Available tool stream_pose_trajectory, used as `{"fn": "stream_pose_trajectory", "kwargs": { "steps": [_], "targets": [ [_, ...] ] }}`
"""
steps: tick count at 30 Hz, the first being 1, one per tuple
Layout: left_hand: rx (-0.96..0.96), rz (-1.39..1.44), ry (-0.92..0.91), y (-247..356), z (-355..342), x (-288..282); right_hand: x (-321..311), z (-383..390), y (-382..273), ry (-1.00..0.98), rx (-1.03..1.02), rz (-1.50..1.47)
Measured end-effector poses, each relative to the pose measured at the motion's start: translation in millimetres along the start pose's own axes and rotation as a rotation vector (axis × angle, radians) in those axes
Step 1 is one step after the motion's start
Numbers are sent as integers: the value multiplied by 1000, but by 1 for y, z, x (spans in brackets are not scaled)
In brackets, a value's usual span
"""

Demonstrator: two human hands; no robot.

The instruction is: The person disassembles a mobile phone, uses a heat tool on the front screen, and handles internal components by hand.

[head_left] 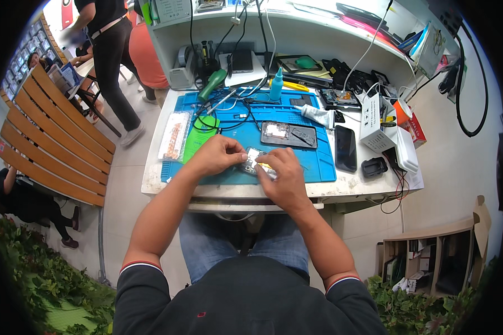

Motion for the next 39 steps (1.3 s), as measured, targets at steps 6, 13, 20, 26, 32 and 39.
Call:
{"fn": "stream_pose_trajectory", "kwargs": {
  "steps": [6, 13, 20, 26, 32, 39],
  "targets": [
    [-3, -5, 40, -7, -2, 0, 13, -2, 2, -27, -20, 57],
    [-17, -24, 41, -2, 0, 1, 26, -5, 4, -46, -16, 147],
    [-37, -60, 43, 0, 0, 1, 32, -7, 7, -59, -10, 200],
    [-9, -216, 114, 16, 8, -3, 31, -11, 6, -80, 4, 217],
    [107, -441, 271, 50, 20, -17, 31, -10, 4, -104, 3, 253],
    [278, -595, 125, 51, 25, 8, 31, -11, 2, -128, -9, 282]
  ]
}}
Point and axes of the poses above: each hand's wrist, its own z-axis away from the middle knuckle, its own x-axis out of the palm, y = z × x, the point moved 8 cm from there along -z, towards the middle knuckle, and after that the axes turned 10 degrees about -y, right-handed, at the moved point
